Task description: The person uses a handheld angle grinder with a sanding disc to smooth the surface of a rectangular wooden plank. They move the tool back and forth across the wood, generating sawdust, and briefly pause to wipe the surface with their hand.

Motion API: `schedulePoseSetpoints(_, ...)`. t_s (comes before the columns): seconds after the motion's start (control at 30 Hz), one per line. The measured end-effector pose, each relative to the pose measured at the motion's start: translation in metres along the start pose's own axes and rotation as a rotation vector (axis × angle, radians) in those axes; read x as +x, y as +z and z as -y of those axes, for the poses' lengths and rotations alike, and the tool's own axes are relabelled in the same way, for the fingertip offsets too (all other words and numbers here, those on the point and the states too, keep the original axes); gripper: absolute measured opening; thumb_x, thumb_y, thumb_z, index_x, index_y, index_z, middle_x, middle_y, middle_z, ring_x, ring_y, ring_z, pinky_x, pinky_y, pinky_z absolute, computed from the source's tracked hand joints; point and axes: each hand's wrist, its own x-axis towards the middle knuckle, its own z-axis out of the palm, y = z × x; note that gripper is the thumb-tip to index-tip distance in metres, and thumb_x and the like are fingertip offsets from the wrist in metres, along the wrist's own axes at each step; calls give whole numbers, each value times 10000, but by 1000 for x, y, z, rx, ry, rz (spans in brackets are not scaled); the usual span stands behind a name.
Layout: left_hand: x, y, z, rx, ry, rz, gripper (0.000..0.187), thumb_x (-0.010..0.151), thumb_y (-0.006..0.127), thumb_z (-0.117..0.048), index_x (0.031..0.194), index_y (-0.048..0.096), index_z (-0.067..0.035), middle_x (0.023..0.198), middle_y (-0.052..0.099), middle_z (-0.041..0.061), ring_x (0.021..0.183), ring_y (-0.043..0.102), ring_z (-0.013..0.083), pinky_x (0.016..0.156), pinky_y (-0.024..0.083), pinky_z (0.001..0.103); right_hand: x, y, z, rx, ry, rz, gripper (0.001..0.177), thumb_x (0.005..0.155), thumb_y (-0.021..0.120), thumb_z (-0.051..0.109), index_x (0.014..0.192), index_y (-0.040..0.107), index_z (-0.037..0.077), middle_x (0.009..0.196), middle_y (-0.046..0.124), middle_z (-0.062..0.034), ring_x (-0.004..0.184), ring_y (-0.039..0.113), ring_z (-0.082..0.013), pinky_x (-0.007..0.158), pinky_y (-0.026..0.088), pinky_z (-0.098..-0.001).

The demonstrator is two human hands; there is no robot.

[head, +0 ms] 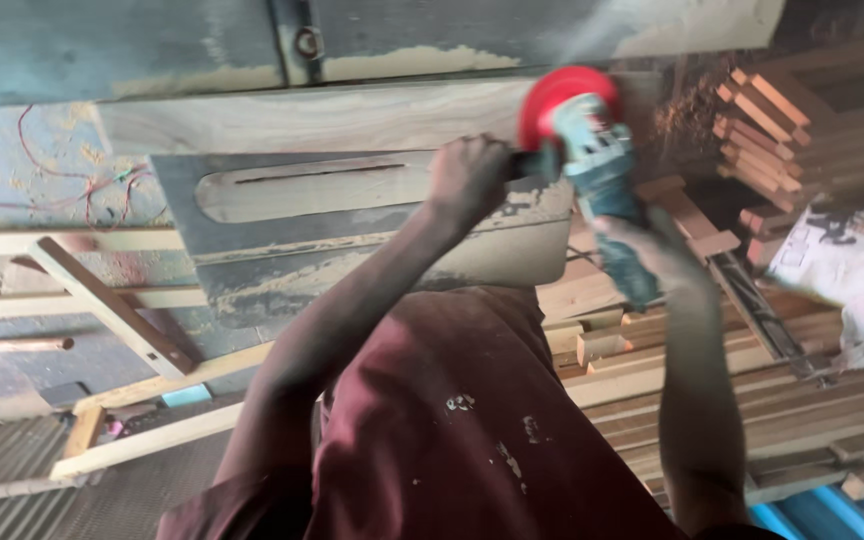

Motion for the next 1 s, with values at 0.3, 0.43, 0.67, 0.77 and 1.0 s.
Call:
schedulePoseSetpoints(0.3,30,41,-61,85,169,-205,61,743,710,-164,772,743,-122,760,747,85,656,750,256,520,589,391,-13,-59,-31,54,2,-121,476,876,741,239,1282,568,61,888,678,-60,697,683,-164,589,566,-330)
schedulePoseSetpoints(0.43,-24,11,7,36,-29,-28,52,767,694,-125,789,742,-125,771,739,120,699,747,286,585,588,428,12,6,-22,73,-7,71,421,907,767,274,1193,609,8,867,683,-88,692,679,-158,612,579,-320)
schedulePoseSetpoints(0.67,-139,-59,140,188,-250,-224,77,755,709,-142,728,724,-72,726,716,175,629,722,335,543,575,443,49,176,41,-148,-29,262,435,858,777,345,1110,626,23,754,673,-49,604,656,-141,554,553,-295)
schedulePoseSetpoints(0.77,-171,-81,191,210,-350,-214,95,802,690,-136,729,722,-85,713,707,159,581,701,299,511,557,437,64,238,68,-260,-66,343,436,875,778,374,1058,651,0,727,668,-49,583,655,-131,549,553,-285)
schedulePoseSetpoints(1.0,-229,-128,289,163,-472,-211,215,941,647,-140,737,701,-96,585,638,90,485,606,236,499,506,437,88,345,110,-408,-236,475,566,833,765,561,988,662,27,730,647,-25,578,649,-119,536,544,-277)
